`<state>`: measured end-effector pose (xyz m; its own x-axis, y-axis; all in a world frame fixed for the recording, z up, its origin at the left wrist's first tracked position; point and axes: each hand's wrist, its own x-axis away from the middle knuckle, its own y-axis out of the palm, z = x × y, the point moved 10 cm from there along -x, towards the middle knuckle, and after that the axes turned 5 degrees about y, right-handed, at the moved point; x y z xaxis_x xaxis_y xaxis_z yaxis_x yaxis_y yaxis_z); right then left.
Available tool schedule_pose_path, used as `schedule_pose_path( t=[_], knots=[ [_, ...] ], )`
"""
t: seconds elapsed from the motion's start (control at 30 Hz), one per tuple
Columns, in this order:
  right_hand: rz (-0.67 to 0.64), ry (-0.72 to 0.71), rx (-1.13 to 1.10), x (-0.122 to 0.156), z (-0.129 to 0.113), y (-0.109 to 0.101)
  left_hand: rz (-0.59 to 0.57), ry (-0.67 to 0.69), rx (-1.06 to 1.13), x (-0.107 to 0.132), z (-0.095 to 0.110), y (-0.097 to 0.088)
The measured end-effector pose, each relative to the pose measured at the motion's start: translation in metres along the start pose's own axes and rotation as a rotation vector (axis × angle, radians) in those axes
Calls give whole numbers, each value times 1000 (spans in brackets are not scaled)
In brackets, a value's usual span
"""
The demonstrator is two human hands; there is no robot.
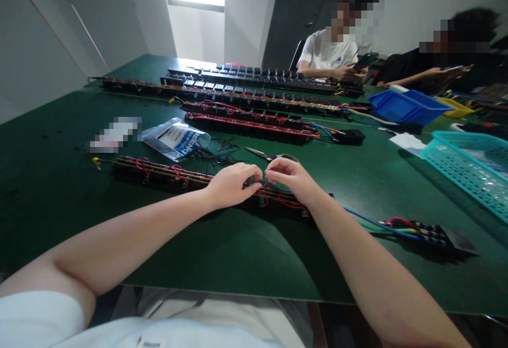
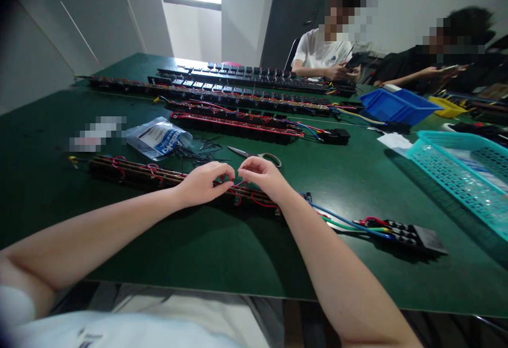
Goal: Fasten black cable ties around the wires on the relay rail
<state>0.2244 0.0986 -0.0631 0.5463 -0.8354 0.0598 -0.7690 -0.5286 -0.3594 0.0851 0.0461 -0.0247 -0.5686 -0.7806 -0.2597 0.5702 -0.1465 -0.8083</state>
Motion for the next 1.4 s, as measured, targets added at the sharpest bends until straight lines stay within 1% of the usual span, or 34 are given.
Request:
schedule_pose_path(
  t=[0.13,0.3,0.43,0.53,0.67,0.8,0.93,1.13,1.3,1.4],
  knots=[
    [58,-25,-37,0,-1,-6,-97,19,-59,0,3,8],
    [89,-30,-66,1,-1,-8,-192,-19,-99,-1,-1,14],
    [112,-37,-75,2,-3,-9,-267,-50,-96,-2,-2,15],
    [102,-49,-73,5,-8,-4,-336,-53,-91,-1,-3,13],
    [63,-68,-66,10,-16,8,-441,-30,-65,1,-4,7],
    [80,-98,-72,14,-23,13,-530,-2,-10,5,-8,7],
    [107,-124,-62,16,-27,12,-561,-8,62,7,-14,12],
    [43,-135,8,20,-33,16,-576,-31,167,7,-19,15],
    [35,-165,96,26,-43,19,-573,-46,199,7,-21,15],
    [55,-191,143,29,-49,19,-582,-53,199,7,-21,15]
  ],
)
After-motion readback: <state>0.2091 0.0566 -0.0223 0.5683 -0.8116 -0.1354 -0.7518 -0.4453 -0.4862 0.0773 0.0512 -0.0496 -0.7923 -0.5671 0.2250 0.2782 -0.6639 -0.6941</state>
